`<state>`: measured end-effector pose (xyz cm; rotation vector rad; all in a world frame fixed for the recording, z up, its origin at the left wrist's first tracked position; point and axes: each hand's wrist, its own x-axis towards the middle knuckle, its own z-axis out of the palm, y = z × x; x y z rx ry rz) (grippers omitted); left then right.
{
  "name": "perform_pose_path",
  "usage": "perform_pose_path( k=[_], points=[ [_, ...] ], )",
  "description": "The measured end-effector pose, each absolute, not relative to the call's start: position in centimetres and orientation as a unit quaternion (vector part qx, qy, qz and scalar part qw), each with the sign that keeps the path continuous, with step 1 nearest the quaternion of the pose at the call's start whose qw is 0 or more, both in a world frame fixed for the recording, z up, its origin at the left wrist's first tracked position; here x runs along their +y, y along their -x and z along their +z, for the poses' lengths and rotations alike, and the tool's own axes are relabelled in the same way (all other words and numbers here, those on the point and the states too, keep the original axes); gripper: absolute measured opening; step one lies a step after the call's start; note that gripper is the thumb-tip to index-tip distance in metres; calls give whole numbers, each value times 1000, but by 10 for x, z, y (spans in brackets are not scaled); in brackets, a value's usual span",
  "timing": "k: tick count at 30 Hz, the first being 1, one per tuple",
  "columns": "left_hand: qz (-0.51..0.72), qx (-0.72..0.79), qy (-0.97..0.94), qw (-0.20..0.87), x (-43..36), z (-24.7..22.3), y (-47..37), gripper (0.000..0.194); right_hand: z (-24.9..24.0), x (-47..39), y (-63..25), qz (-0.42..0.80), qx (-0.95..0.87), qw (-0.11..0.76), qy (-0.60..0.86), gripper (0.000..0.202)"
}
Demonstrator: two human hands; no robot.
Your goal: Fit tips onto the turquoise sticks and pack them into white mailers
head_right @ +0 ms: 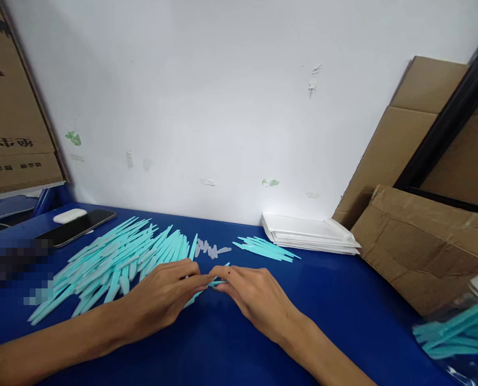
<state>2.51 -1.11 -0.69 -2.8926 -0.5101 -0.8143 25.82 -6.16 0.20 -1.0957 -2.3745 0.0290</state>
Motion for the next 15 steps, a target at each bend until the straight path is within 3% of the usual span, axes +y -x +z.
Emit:
perform_pose_path(
  k=[3, 6, 11, 15],
  points=[
    [-226, -175, 956, 66, -13, -6, -28, 21, 0, -59, -258, -8, -888, 228, 400, 26],
    [-187, -199, 952, 138, -10, -3, -28, 19, 2, -53, -261, -64, -865, 252, 428, 29],
    [-125, -308, 908, 255, 6, 11, -16, 48, 5, -37, -284, -147, -780, 279, 541, 30],
    [-55, -391, 883, 254, 14, 22, -10, 27, -2, -26, -303, -135, -776, 209, 579, 22]
  ],
)
